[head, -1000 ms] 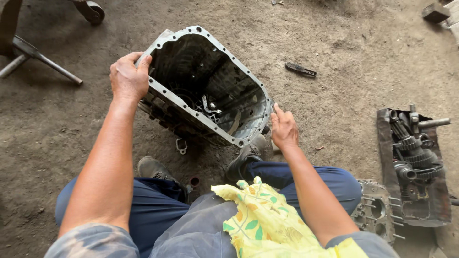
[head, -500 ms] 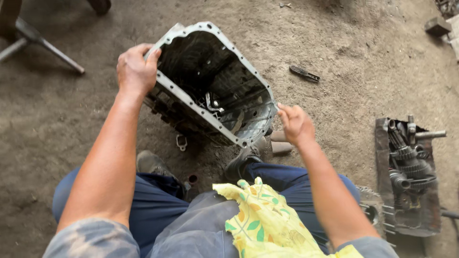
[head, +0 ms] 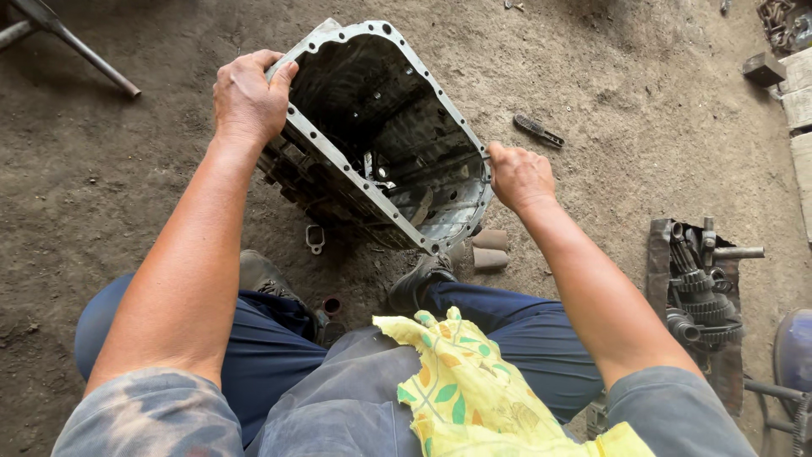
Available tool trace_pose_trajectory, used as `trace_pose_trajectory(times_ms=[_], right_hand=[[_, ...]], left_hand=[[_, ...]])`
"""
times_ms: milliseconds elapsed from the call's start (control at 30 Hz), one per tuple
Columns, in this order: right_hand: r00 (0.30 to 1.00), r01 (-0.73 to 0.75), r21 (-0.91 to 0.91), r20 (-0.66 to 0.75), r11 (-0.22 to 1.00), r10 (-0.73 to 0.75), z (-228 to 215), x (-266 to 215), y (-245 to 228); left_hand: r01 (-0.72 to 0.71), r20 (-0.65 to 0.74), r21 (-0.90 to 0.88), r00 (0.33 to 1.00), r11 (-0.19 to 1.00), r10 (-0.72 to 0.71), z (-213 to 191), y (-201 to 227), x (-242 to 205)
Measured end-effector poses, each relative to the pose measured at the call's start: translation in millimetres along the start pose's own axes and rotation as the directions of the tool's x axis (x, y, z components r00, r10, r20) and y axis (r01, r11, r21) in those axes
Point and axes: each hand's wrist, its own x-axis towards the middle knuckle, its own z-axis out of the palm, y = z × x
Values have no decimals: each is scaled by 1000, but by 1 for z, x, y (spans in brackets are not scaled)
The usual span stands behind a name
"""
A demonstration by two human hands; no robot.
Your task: The person cleans the edges and interior surfaces of a large metal engine casing using a cloth and by hand. They wipe around the rim and the inner compartments of the component.
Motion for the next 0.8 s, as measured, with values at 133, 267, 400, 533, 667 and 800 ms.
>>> trace_pose_trajectory(times_ms=[133, 267, 400, 533, 667, 800], right_hand=[[994, 61, 24, 84, 998, -63, -12, -4, 5], [986, -19, 65, 169, 998, 8, -13, -16, 2], [962, 103, 30, -258, 994, -92, -4, -16, 3], [991, -22, 34, 129, 999, 18, -4, -21, -4], [999, -22, 99, -24, 995, 25, -5, -15, 8], [999, 3, 197, 35, 980, -10, -4, -25, 2]], left_hand=[[39, 44, -3, 998, 999, -38, -1, 0, -1], [-54, -30, 26, 998, 998, 55, -2, 1, -2], [-25, -21, 27, 999, 999, 26, -2, 3, -2], [-32, -26, 18, 999, 999, 32, -1, 1, -1], [-51, -33, 36, 998, 998, 52, 5, -4, 0], [-101, -73, 28, 992, 995, 102, 6, -8, 2]])
